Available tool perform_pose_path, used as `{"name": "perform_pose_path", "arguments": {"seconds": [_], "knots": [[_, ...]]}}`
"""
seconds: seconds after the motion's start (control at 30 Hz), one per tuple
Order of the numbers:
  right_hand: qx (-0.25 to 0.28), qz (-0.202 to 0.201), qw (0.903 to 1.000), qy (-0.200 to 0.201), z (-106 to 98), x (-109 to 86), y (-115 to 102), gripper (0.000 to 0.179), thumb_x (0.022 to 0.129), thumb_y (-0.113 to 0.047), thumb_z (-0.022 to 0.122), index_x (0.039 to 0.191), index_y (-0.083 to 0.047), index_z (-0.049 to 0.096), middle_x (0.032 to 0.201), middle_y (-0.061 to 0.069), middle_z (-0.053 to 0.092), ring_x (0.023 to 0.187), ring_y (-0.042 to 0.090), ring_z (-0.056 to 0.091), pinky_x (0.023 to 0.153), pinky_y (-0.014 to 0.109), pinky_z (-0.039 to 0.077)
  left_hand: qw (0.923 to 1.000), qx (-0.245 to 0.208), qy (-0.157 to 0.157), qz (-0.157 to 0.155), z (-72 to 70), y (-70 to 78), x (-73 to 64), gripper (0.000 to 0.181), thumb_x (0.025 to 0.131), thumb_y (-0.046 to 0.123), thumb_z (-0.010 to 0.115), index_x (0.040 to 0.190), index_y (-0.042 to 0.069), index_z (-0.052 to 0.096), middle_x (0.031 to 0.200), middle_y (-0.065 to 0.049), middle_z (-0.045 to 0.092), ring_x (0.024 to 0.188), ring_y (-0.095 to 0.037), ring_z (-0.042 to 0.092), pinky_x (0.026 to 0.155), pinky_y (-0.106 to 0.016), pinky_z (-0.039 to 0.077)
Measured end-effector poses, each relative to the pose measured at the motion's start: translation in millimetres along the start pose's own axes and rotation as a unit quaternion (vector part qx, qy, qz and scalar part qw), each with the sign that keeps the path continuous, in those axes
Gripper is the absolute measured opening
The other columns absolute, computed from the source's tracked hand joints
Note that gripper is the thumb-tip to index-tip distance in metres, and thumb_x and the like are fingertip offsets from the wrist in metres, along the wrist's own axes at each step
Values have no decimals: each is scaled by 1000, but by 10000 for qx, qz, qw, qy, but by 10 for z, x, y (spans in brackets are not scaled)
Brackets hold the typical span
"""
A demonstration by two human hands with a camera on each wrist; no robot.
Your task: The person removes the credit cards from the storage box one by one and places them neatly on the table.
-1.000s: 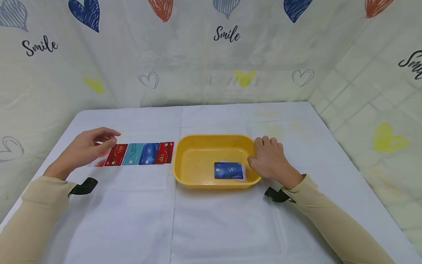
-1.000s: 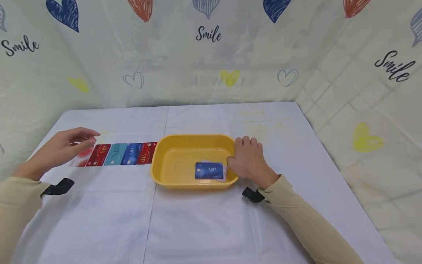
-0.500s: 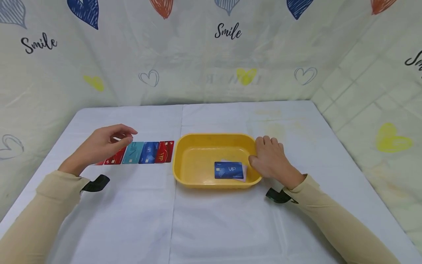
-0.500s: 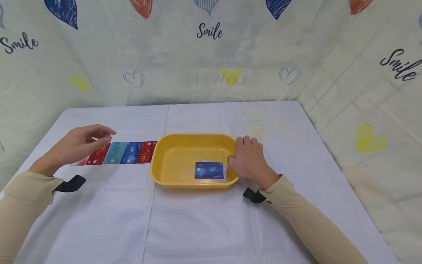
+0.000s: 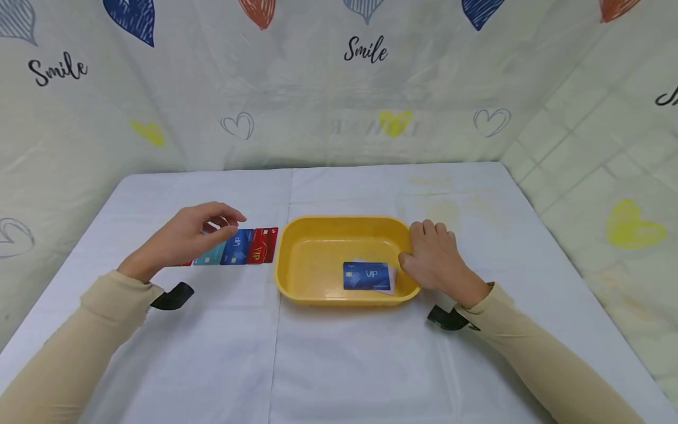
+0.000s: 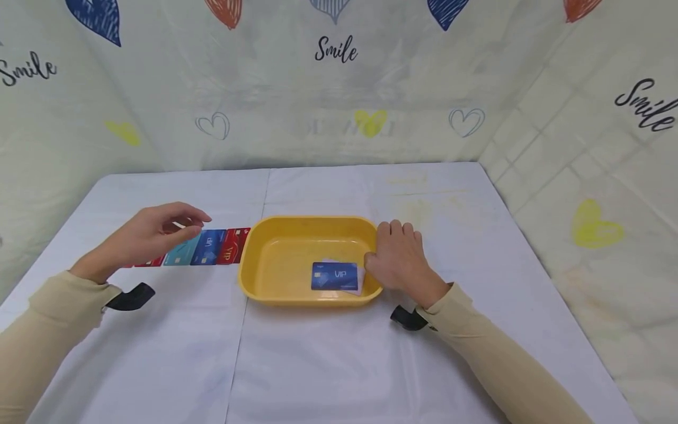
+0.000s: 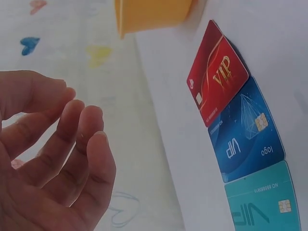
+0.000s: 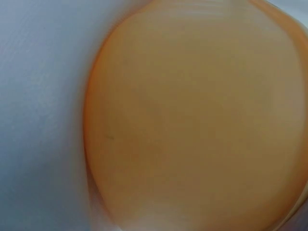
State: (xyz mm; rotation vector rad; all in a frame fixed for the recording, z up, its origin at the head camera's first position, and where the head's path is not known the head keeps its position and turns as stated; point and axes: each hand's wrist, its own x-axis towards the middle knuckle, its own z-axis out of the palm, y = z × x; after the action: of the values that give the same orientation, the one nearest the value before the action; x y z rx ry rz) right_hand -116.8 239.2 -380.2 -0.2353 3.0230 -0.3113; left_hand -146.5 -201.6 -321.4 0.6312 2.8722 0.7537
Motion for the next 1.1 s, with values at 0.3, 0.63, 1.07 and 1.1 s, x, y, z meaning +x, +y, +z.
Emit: {"name": "perform_pose_path", "arguments": {"seconds": [0.3,0.63,1.07,1.1], "knots": [[39,-11,10000,67,-16,-33,26,26,92,-24,44,102,-1,47,94,14,43,91,34,38,76,41,26,9990,-61,-93,443,53,181,75,27,102,20,63,129,14,67,125,-4,71,109,-20,65,94,-30,58],[104,27,9999,11,14,-34,24,30,91,-26,44,107,0,48,97,14,43,93,34,38,78,42,27,9971,-172,-211,715,144,338,147,26,101,17,65,126,12,68,119,-5,73,103,-17,65,91,-32,60],[113,-9,9999,54,17,-20,21,30,90,-25,44,106,0,48,96,14,43,93,34,38,77,42,26,9926,-344,-280,1134,263,518,261,25,100,12,65,125,10,68,116,-5,72,102,-17,65,90,-39,61],[112,-7,9999,45,15,-19,19,30,90,-25,44,106,0,48,96,14,43,93,35,38,77,42,26,9922,-366,-298,1153,272,532,266,25,100,12,65,125,10,68,116,-5,73,102,-17,65,90,-38,61]]}}
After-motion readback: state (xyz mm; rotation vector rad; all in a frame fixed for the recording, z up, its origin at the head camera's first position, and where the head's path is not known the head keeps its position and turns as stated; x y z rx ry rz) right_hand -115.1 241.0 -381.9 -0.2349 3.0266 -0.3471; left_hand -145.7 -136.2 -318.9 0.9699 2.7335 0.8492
